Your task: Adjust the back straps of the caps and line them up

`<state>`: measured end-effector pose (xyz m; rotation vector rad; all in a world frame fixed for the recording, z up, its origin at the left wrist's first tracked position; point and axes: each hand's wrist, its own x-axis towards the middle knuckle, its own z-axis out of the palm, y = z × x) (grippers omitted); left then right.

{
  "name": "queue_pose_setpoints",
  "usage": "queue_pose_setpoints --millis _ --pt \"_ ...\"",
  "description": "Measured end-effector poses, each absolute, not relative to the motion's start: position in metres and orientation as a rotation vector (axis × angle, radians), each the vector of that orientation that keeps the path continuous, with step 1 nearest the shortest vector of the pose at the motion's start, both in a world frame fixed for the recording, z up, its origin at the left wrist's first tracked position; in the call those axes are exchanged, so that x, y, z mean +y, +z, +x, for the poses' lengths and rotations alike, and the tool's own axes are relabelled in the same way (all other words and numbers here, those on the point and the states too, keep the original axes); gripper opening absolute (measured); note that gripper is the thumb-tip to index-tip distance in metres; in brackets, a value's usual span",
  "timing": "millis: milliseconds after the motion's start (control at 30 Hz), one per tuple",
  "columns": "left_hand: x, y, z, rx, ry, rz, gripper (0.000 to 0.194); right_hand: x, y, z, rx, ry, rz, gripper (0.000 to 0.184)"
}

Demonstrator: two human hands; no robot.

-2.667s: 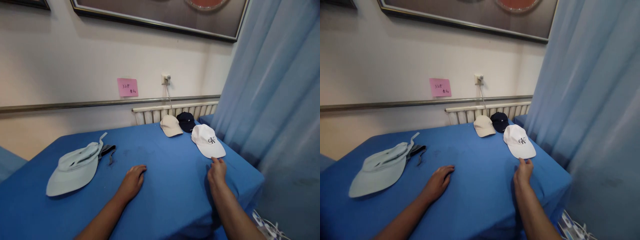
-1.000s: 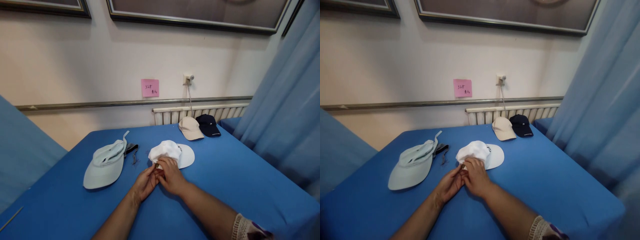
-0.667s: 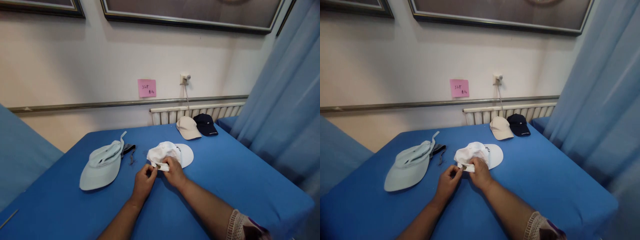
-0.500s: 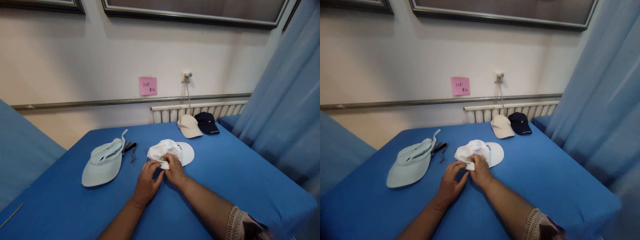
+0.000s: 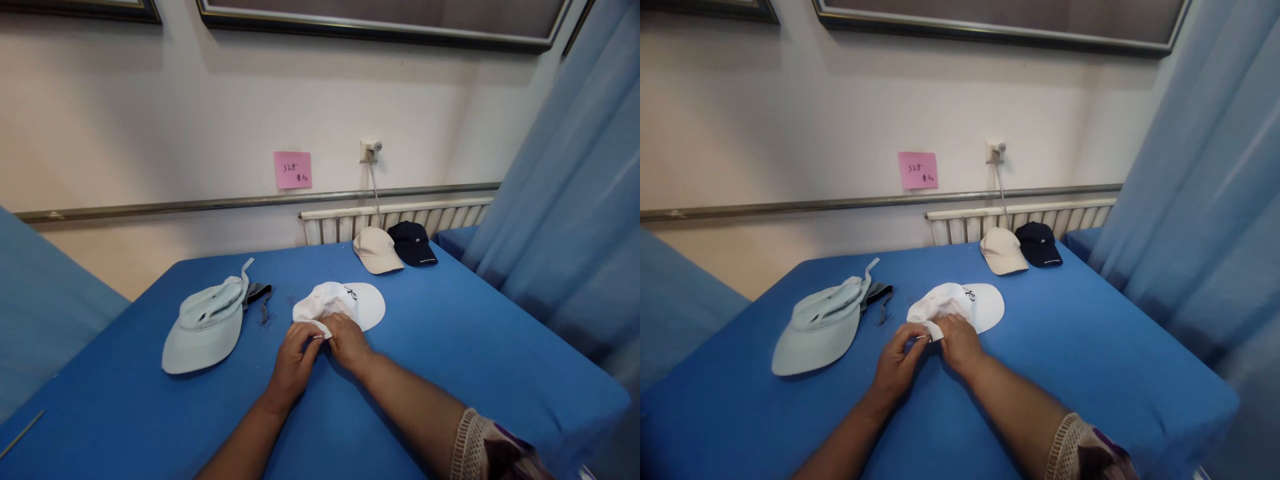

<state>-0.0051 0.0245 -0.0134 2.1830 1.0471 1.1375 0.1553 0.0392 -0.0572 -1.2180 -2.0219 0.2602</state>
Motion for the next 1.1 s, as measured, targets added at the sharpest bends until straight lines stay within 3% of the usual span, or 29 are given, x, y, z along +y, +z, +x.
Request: queue_pose_setpoints --millis 200,300,833,1100 --pt "0.033 -0.015 -0.02 1.104 1.192 1.714 0.023 0.038 -0.059 0.16 -1.958 0.304 -1.262 0.024" --pt "0.035 -0.019 -0.02 1.081 1.06 1.845 0.03 0.037 -0.059 0.161 -1.956 0.333 -1.268 0.024" --pt "0.057 -0.027 -0.032 1.365 0.796 2.295 0.014 0.036 -0.059 0.162 -1.812 0.427 -1.145 0.025" --pt "0.039 -0.021 -0.017 1.081 0.908 2.065 0.022 0.038 -0.062 0.158 -1.968 0.399 -1.334 0.017"
